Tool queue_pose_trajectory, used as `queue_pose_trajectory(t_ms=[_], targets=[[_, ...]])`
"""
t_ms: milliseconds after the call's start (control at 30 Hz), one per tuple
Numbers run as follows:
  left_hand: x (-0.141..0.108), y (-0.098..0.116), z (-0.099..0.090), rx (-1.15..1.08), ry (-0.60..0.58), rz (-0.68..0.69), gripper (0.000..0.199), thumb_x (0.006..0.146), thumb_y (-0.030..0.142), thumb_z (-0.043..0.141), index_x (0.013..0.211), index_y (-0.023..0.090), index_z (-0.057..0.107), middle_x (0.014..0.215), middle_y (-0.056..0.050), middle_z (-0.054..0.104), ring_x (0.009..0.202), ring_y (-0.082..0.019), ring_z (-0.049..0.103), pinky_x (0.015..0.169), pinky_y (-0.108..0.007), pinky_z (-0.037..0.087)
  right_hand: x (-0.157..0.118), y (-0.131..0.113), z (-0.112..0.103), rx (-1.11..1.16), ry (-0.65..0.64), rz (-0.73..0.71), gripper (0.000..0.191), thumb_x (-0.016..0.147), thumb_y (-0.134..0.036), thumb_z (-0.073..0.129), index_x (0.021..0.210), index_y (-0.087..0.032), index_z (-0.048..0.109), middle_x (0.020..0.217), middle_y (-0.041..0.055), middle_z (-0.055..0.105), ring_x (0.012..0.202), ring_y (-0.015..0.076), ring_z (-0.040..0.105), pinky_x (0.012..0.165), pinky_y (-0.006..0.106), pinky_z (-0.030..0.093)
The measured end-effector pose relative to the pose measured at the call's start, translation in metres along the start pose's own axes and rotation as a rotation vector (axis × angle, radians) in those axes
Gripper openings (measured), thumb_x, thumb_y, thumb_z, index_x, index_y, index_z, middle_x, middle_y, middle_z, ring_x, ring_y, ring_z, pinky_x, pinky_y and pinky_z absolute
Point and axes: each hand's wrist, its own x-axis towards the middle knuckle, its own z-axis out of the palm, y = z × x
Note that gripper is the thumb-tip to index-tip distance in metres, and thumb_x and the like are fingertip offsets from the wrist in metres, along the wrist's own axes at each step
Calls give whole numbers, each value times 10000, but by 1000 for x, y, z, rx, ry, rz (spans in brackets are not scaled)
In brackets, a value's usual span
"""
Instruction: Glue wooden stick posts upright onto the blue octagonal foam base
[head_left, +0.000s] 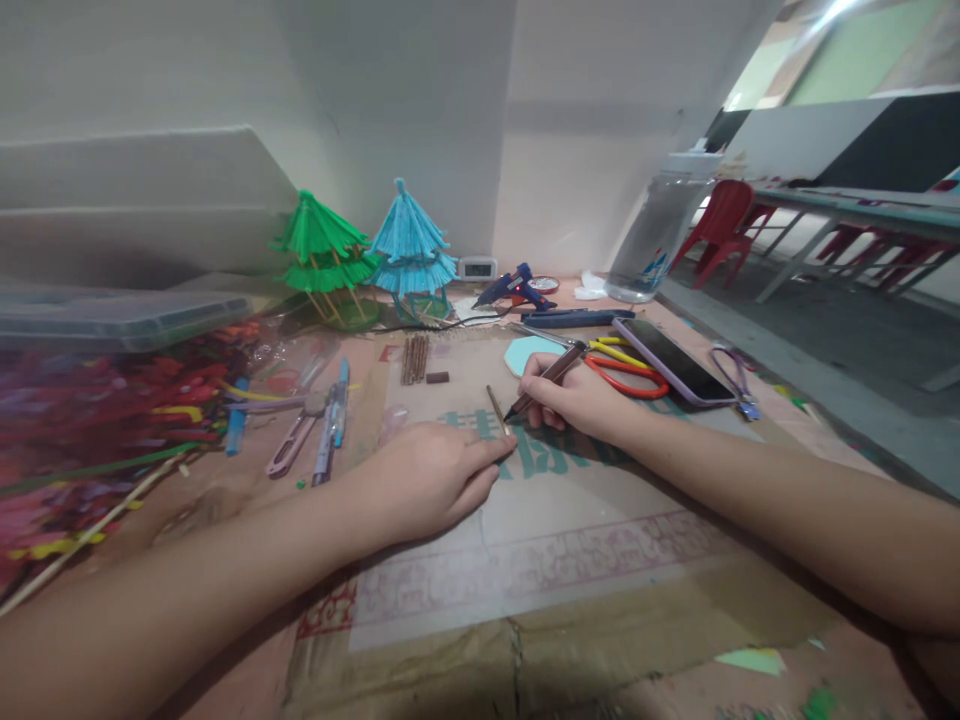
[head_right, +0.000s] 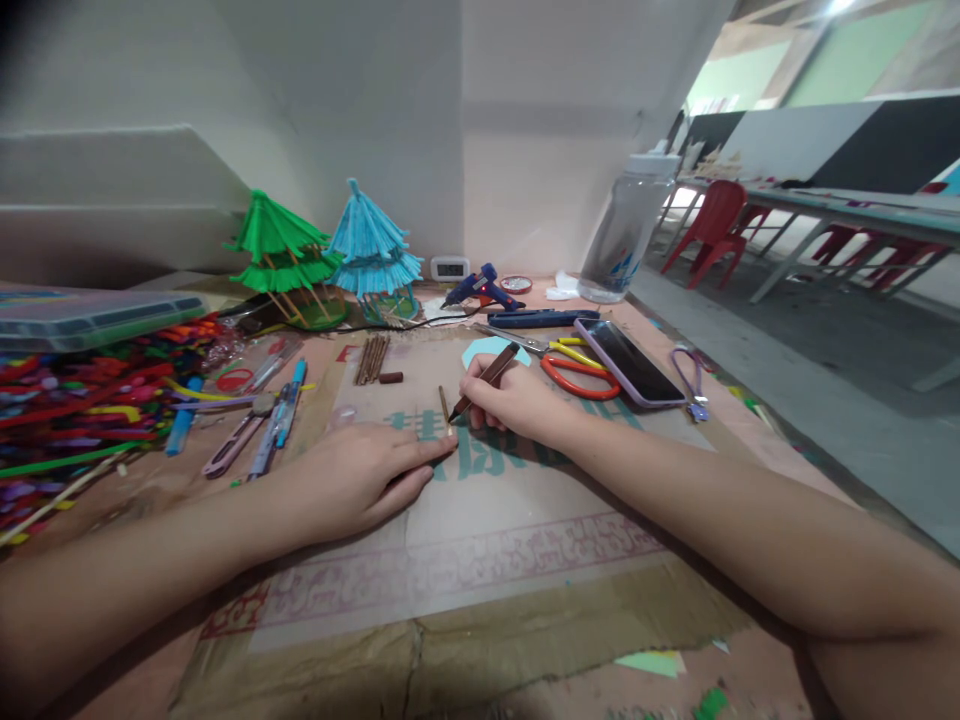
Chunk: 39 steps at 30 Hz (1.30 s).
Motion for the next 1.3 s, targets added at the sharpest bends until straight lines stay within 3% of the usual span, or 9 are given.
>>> queue_pose_trajectory(t_ms=[300,467,700,900,1300], targets=[[1,-1,1,-5,9,14,399,1009,289,400,1345,193,595,1005,-81,765,881,-273,722,737,-407,554,0,-2,0,22,-58,24,189,832,-285,577,693,-212,471,472,-32,604,372,72,443,374,164,336],[1,-1,2,-33,11,10,402,1006,279,400,1351,190,586,1053,-82,765,921,-278,723,766,-419,560,-1,-2,0,4,0,5,179,851,-306,582,731,-209,493,499,-39,608,380,69,440,373,163,335],[1,-2,2,-49,22,9,389,998,270,414,1324,187,610,1015,-95,766,896,-264,723,761,-393,561,0,-1,-1,12,-64,13,189,833,-291,581,694,-210,483,481,-28,613,379,70,444,377,164,334],[-1,-3,3,-48,37,4,376,1001,277,414,1319,198,599,1080,-83,763,928,-252,725,774,-379,552,-1,-2,1,24,-21,8,182,848,-302,583,725,-214,481,482,-37,609,376,72,436,375,168,325],[-2,-3,4,-19,71,39,405,1000,266,405,1332,194,624,899,-81,746,809,-239,700,713,-358,542,-1,-3,0,5,-75,-10,188,832,-311,589,710,-206,492,485,-31,615,383,69,452,382,163,350]])
